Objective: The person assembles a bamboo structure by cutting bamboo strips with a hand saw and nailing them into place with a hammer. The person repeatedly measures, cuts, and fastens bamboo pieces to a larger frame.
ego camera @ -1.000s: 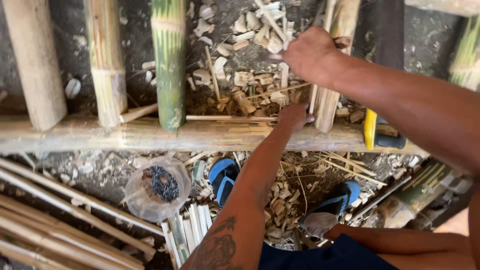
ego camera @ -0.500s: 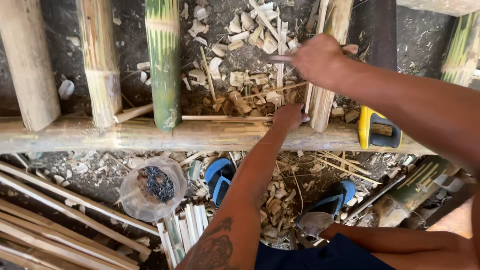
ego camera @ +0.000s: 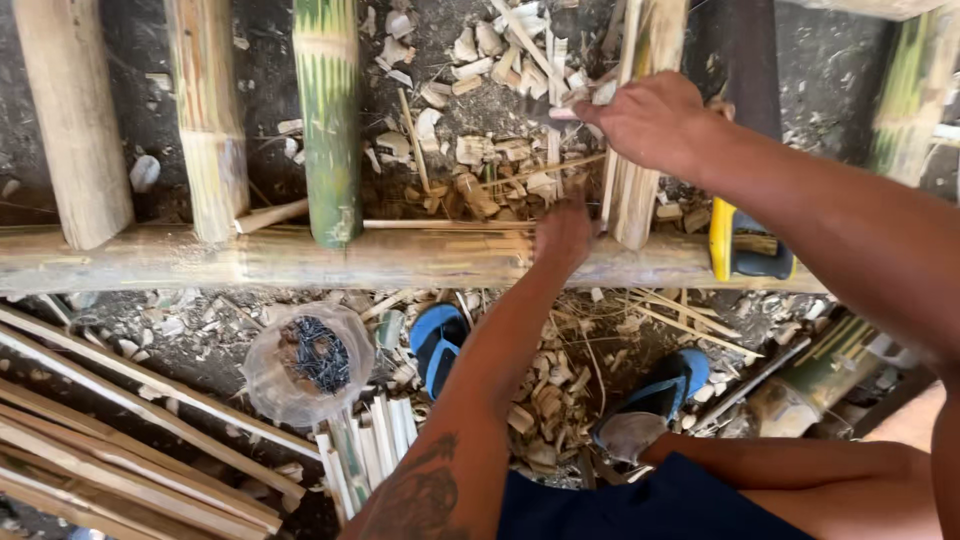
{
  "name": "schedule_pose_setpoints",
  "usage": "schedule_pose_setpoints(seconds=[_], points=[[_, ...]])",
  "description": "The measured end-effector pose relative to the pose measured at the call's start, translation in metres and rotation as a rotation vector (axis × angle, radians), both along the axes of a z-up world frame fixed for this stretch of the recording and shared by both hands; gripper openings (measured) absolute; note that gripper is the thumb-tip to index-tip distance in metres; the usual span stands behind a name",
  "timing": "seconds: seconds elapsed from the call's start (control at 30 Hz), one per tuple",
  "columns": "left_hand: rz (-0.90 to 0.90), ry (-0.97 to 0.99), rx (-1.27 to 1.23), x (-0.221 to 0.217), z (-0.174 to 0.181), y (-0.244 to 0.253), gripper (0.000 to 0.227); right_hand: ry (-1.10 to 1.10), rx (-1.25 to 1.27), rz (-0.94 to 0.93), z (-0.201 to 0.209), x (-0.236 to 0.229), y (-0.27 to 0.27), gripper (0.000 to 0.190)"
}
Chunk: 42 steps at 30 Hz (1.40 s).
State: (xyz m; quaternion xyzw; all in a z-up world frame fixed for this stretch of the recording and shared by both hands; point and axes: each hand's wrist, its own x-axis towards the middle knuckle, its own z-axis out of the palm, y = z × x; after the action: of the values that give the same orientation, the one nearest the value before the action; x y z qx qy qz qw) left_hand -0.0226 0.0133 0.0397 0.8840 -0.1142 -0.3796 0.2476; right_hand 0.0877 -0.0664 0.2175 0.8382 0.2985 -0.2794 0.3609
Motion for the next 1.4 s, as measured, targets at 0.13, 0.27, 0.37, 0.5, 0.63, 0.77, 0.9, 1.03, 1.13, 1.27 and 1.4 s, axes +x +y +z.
schedule_pose_setpoints(seconds=[0.13,0.27,0.37,0.5,0.63,0.77,0.9,1.03,1.13,1.27,1.4], points=[[-0.349,-0.753,-0.064,-0.057,0.0,0.068,0.047,0.025,0.023,-0.043,0.023,-0.032,-0.006,0.067],[-0.814,-0.733,-0.138,-0.091,-0.023,0.158,0.044,0.122,-0.026,-0.051,0.019,-0.063,0.029,0.045],[-0.765,-0.793,-0.138,-0.099,-0.028,0.169,0.044,0.114,0.061,-0.052,0.008,-0.074,0.053,0.062],[-0.757,-0.69,-0.134,-0.098,-0.034,0.163,0.04,-0.132,0.199,0.321,-0.013,-0.075,0.066,0.094],[-0.629,-0.718,-0.242,-0.101,-0.04,0.158,0.034,0.245,-0.341,0.082,-0.019,-0.074,0.068,0.044],[-0.63,-0.683,-0.235,-0.102,-0.04,0.16,0.037,-0.099,-0.018,0.328,-0.015,-0.077,0.068,0.061],[-0.594,-0.681,-0.244,-0.104,-0.033,0.159,0.032,0.138,-0.133,0.18,-0.015,-0.081,0.069,0.057],[-0.561,-0.645,-0.242,-0.105,-0.021,0.16,0.033,0.152,-0.281,0.169,-0.016,-0.084,0.07,0.043],[-0.605,-0.662,-0.227,-0.1,-0.014,0.157,0.034,0.043,0.19,0.07,-0.012,-0.089,0.066,0.074],[-0.634,-0.633,-0.183,-0.104,-0.014,0.153,0.034,0.166,-0.218,0.104,-0.015,-0.087,0.068,0.057],[-0.54,-0.636,-0.262,-0.102,-0.015,0.159,0.035,0.111,-0.349,0.089,-0.017,-0.076,0.069,0.033]])
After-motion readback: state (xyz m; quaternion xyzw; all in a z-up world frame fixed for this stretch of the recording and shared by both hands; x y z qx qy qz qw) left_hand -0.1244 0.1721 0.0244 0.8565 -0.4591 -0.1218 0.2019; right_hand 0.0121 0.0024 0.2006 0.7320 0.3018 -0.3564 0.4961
